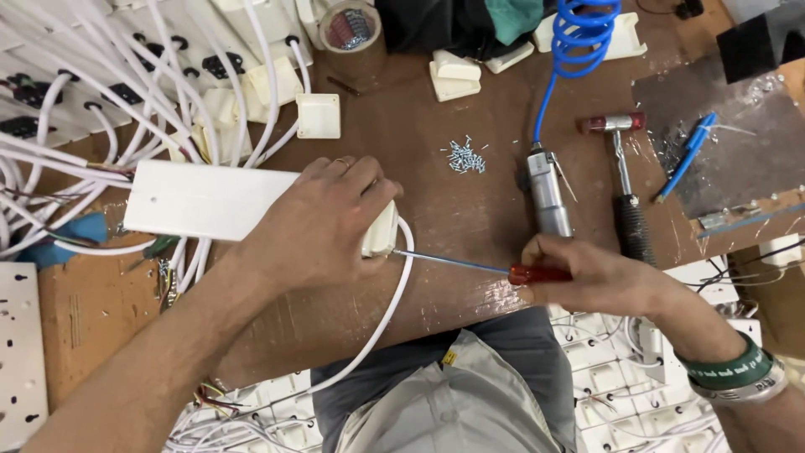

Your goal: Assembling, wiring, and securing components of electrical power boxes at a factory workbench.

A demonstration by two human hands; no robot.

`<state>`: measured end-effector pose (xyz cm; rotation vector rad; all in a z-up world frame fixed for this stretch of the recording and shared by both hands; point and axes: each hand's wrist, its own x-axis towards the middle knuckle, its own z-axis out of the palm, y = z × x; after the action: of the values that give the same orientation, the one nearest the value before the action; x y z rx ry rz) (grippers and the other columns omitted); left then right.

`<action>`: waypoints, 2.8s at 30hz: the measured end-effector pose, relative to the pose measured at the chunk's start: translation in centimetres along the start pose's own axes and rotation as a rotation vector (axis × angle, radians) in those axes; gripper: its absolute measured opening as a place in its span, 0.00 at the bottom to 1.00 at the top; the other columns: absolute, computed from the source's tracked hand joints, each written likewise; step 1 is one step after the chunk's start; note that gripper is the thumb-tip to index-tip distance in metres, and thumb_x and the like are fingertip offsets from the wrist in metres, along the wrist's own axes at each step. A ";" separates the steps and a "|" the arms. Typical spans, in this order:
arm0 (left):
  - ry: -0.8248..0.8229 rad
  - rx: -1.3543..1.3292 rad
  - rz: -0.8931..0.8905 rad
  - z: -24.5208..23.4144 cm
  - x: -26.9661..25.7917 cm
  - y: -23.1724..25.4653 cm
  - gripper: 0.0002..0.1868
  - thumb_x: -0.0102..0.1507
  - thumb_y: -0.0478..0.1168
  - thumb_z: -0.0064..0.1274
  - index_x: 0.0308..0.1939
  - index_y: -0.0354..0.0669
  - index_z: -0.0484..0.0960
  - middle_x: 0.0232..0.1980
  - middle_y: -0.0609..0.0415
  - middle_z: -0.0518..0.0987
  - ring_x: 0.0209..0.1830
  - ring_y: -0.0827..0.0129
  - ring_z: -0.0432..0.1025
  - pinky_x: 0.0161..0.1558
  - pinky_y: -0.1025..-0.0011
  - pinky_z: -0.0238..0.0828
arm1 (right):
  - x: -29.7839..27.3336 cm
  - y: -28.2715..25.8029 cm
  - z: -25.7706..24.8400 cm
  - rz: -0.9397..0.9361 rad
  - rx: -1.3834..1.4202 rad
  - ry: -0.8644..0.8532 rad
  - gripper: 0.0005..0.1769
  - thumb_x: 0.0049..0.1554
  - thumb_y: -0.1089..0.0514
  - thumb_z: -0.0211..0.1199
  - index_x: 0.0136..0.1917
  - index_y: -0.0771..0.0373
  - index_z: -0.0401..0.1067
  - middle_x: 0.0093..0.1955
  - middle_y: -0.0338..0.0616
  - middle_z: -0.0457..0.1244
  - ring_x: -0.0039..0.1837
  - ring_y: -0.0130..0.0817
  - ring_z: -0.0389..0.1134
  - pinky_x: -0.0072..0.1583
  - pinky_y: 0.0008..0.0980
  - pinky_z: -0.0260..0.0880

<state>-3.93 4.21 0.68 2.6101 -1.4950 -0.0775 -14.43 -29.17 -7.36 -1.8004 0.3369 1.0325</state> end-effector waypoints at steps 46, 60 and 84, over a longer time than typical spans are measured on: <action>0.064 -0.032 -0.145 -0.4 -0.7 0.2 0.42 0.49 0.61 0.67 0.55 0.33 0.74 0.48 0.40 0.77 0.49 0.47 0.75 0.55 0.53 0.68 | 1.4 2.1 0.3 -1.298 -1.198 0.777 0.18 0.54 0.52 0.69 0.52 0.66 0.74 0.41 0.45 0.69 0.37 0.39 0.72 0.38 0.35 0.71; 0.040 0.031 -0.143 0.2 -1.0 0.1 0.44 0.49 0.63 0.67 0.55 0.32 0.74 0.49 0.39 0.78 0.49 0.49 0.75 0.56 0.53 0.68 | 1.8 1.2 0.1 -0.893 -0.414 0.369 0.14 0.50 0.52 0.73 0.43 0.62 0.74 0.35 0.36 0.70 0.35 0.19 0.71 0.36 0.22 0.71; 0.160 -0.001 -0.090 0.6 -1.2 -0.2 0.43 0.47 0.60 0.68 0.53 0.32 0.73 0.47 0.39 0.77 0.47 0.47 0.74 0.51 0.54 0.67 | 1.1 1.4 1.6 -1.177 -0.587 0.717 0.15 0.51 0.54 0.77 0.45 0.64 0.76 0.45 0.41 0.69 0.45 0.26 0.71 0.43 0.25 0.71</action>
<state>-4.38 5.29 0.04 2.6118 -1.3246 0.1188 -15.51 -28.25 -9.30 -2.3080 -0.6420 -0.4115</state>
